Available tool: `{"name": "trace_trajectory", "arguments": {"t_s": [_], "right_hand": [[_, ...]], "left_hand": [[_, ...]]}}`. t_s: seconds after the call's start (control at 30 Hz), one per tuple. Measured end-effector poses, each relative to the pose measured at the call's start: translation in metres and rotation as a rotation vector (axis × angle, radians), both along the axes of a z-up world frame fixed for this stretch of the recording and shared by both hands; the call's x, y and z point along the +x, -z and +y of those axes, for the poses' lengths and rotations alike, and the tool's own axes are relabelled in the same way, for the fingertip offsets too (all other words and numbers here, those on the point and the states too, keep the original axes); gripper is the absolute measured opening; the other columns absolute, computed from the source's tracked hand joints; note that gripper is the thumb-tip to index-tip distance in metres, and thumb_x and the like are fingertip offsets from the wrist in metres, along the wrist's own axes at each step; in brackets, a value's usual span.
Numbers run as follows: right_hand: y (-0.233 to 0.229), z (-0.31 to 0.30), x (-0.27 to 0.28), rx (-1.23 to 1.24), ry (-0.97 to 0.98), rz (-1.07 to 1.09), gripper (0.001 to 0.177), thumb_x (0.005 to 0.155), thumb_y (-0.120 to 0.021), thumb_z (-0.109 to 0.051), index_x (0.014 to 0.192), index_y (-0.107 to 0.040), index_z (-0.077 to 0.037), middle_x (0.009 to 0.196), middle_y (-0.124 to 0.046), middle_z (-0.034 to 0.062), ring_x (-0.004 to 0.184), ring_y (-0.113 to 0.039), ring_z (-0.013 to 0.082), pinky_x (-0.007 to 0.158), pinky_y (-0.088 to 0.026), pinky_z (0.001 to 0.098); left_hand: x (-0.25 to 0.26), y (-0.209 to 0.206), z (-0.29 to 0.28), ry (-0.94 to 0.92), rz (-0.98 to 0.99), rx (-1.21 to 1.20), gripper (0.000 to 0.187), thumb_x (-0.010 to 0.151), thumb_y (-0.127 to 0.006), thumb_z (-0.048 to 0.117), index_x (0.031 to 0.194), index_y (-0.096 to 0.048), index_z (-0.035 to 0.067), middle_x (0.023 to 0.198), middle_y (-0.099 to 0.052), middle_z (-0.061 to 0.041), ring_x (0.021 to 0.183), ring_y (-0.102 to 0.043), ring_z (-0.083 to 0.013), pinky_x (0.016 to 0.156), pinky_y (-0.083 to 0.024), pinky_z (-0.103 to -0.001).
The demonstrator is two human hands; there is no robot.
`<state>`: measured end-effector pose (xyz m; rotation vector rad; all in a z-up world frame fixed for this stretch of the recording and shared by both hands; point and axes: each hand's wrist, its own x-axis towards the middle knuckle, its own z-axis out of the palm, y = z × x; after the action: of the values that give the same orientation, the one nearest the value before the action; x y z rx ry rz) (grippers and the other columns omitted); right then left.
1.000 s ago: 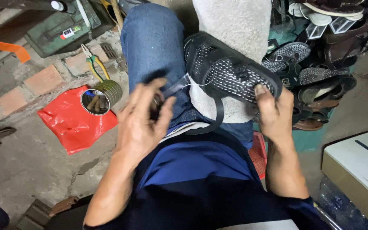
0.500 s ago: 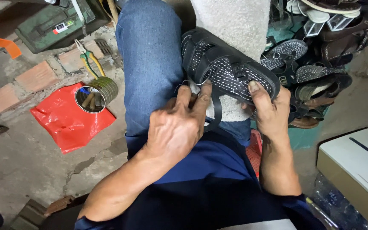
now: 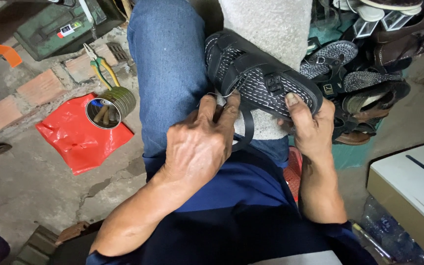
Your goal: The person sews a black sandal using a needle and white thread while sitting on the floor. They pull the thread through the sandal's sole and strap, then use a lighter to melt the thread end before continuing to stitch.
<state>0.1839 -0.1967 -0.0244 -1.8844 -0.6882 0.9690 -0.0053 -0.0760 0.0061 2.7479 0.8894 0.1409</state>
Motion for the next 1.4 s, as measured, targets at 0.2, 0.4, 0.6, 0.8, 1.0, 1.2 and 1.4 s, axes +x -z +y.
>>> {"name": "trace_trajectory", "arguments": {"t_s": [0.2, 0.4, 0.6, 0.8, 1.0, 1.2, 1.4], "right_hand": [[0.000, 0.000, -0.001, -0.018, 0.021, 0.024, 0.032, 0.105, -0.053, -0.021, 0.077, -0.057, -0.005, 0.062, -0.058, 0.0054, 0.051, -0.055, 0.0135, 0.045, -0.045, 0.0255], [-0.008, 0.001, -0.003, 0.027, -0.044, 0.046, 0.028, 0.106, -0.055, -0.026, 0.092, -0.059, -0.003, 0.070, -0.067, 0.0090, 0.050, -0.061, 0.0114, 0.043, -0.051, 0.0210], [-0.038, 0.013, -0.022, 0.008, -0.294, -0.317, 0.041, 0.103, -0.058, -0.023, 0.130, -0.065, 0.007, 0.060, -0.044, -0.0029, 0.046, -0.039, 0.0105, 0.042, -0.035, 0.0293], [-0.042, 0.026, -0.031, 0.125, -0.376, -0.526, 0.040, 0.094, -0.070, -0.008, 0.127, -0.063, 0.014, 0.123, -0.072, 0.0253, 0.101, -0.076, 0.0305, 0.087, -0.060, 0.0343], [-0.052, 0.031, -0.018, -0.032, -0.651, -0.402, 0.099, 0.078, -0.075, -0.065, 0.148, -0.047, -0.001, 0.148, -0.061, 0.0146, 0.133, -0.062, 0.0256, 0.097, -0.056, 0.0442], [-0.035, 0.027, 0.035, -0.065, -0.333, -0.971, 0.039, 0.116, -0.067, -0.036, 0.127, -0.064, 0.002, 0.155, -0.042, 0.0260, 0.134, -0.046, 0.0437, 0.092, -0.058, 0.0530], [0.029, 0.034, -0.003, 0.264, -0.478, -0.902, 0.107, 0.112, -0.096, -0.020, 0.171, -0.007, -0.030, 0.177, -0.018, 0.0130, 0.164, -0.023, 0.0402, 0.129, -0.040, 0.0657]], "left_hand": [[-0.004, 0.002, 0.003, 0.015, 0.017, -0.104, 0.045, 0.097, -0.062, 0.022, 0.142, -0.062, 0.022, 0.121, -0.061, -0.012, 0.057, -0.064, -0.0238, 0.036, -0.045, -0.039], [-0.002, -0.003, 0.026, 0.069, 0.072, -0.410, 0.048, 0.099, -0.064, 0.022, 0.146, -0.058, 0.018, 0.130, -0.062, -0.026, 0.034, -0.060, -0.0189, 0.024, -0.053, -0.040], [-0.014, -0.009, 0.086, 0.223, 0.183, -0.756, 0.040, 0.103, -0.054, 0.019, 0.141, -0.064, 0.016, 0.069, -0.083, -0.013, 0.118, -0.073, -0.0293, 0.093, -0.056, -0.060], [-0.010, 0.034, 0.090, 0.323, -0.148, -0.648, 0.027, 0.100, -0.059, 0.017, 0.077, -0.067, 0.006, 0.085, -0.075, -0.010, 0.052, -0.066, -0.0304, 0.046, -0.048, -0.050], [-0.029, 0.040, 0.099, 0.302, -0.232, -0.512, 0.014, 0.098, -0.062, 0.012, 0.085, -0.061, 0.010, 0.087, -0.055, -0.004, 0.064, -0.056, -0.0260, 0.050, -0.044, -0.041], [-0.058, 0.046, 0.068, -0.052, -0.397, -0.421, 0.043, 0.097, -0.081, 0.018, 0.118, -0.046, 0.005, 0.115, -0.071, -0.013, 0.101, -0.076, -0.0282, 0.077, -0.060, -0.039], [-0.050, 0.030, 0.068, -0.187, -0.095, -0.496, 0.023, 0.100, -0.070, 0.026, 0.105, -0.063, 0.005, 0.064, -0.049, -0.003, 0.048, -0.042, -0.0192, 0.053, -0.039, -0.037]]}}
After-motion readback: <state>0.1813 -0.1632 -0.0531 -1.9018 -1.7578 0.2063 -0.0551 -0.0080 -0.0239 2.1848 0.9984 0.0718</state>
